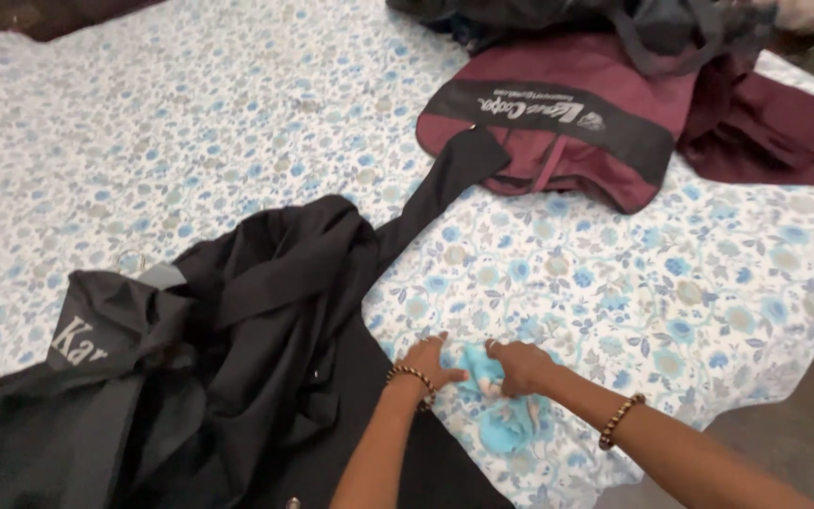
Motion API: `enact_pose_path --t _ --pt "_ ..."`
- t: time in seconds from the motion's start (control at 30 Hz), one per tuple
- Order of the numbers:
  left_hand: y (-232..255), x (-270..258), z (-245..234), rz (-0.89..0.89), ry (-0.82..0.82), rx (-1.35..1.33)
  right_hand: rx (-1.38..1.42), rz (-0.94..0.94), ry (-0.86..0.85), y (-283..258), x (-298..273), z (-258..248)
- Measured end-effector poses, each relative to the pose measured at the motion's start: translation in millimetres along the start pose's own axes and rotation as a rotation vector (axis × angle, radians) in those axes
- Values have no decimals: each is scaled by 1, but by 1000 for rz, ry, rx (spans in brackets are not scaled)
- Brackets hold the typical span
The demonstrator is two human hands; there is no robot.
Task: The person wipes a black suit jacket with a light blue cloth, then buttons the jacket. The person then removes a black garment bag from a maroon duffel bag and places it on the bed.
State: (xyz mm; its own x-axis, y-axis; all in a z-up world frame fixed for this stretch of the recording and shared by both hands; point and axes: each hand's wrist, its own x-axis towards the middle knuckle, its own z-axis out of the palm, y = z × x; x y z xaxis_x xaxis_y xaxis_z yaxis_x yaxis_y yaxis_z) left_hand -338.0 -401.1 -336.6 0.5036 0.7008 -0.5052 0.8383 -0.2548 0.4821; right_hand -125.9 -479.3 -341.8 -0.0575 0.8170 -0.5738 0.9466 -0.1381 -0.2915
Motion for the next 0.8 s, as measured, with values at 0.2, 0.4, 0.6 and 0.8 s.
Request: enact_pose_path --t 0.2,0.4,0.6,0.8 --pt "33 0 -10 137 61 -28 206 43 394 69 13 -66" --pt "56 12 -67 154 251 -4 125 304 802 151 -39 -200" --pt "43 16 -128 114 466 27 50 222 991 184 -6 -231" --pt "-4 -13 -186 -157 661 56 78 -288 750 72 72 -241"
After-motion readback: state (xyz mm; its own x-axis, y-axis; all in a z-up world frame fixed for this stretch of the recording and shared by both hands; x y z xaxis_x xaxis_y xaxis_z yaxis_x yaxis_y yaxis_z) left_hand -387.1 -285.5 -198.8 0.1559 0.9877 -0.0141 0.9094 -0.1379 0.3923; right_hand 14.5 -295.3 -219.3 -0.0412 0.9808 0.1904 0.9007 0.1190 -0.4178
